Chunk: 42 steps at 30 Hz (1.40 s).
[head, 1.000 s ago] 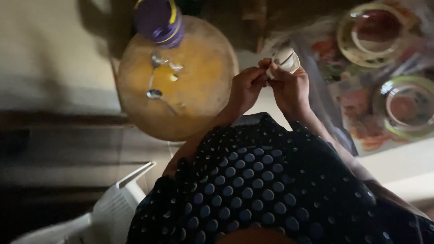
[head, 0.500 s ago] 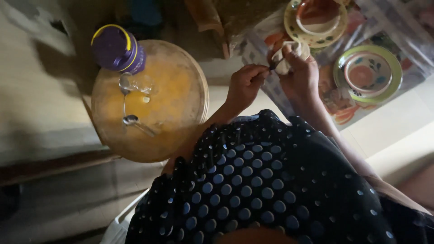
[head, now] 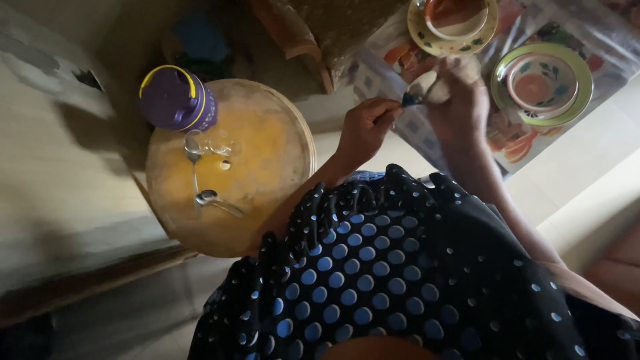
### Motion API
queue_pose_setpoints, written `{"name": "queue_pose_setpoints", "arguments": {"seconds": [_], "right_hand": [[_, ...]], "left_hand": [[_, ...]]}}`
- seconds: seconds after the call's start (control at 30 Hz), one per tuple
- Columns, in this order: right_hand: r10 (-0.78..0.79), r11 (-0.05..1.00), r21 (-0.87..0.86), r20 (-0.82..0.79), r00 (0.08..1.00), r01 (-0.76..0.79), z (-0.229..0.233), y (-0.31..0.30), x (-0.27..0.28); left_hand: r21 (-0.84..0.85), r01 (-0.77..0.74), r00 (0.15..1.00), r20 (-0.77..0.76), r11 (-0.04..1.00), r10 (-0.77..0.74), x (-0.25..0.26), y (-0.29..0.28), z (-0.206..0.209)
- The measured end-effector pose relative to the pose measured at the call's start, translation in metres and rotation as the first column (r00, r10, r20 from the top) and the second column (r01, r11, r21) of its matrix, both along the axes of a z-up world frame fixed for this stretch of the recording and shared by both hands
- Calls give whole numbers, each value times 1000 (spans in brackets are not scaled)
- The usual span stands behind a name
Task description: Wiping and drying spoons with a cloth at a dining table.
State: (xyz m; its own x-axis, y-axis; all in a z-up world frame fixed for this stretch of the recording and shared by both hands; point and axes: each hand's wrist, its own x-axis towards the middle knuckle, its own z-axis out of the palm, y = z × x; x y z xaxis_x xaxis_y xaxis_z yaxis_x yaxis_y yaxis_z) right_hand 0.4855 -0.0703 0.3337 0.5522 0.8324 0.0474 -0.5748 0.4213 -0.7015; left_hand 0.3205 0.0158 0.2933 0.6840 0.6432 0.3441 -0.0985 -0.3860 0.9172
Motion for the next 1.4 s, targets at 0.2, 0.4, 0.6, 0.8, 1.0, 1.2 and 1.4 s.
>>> {"name": "queue_pose_setpoints", "arguments": {"seconds": [0.2, 0.4, 0.6, 0.8, 1.0, 1.2, 1.4], "right_hand": [[-230, 973, -36, -92, 969, 228, -2, -6, -5], [-128, 968, -227, -90, 988, 105, -24, -7, -64], [59, 976, -208, -14, 998, -60, -43, -14, -98], [5, 979, -194, 337, 941, 64, -40, -30, -101], [4, 954, -287, 313, 950, 90, -32, -43, -80], [90, 927, -352, 543, 835, 129, -38, -57, -44], [139, 854, -403, 787, 601, 330, -26, -67, -10]], "left_hand": [[-199, -11, 999, -54, 980, 0, -19, 6, -25], [-512, 139, 939, 340, 848, 51, -20, 12, -43], [-625, 423, 877, 463, 656, -125, -26, -2, -40], [118, 150, 988, 7, 982, -152, -23, -3, -25], [-509, 367, 919, 326, 778, -220, -1, -12, -4], [-346, 291, 905, 403, 892, -139, 30, -18, 20], [-515, 266, 887, 462, 815, 3, 75, -19, -3]]}}
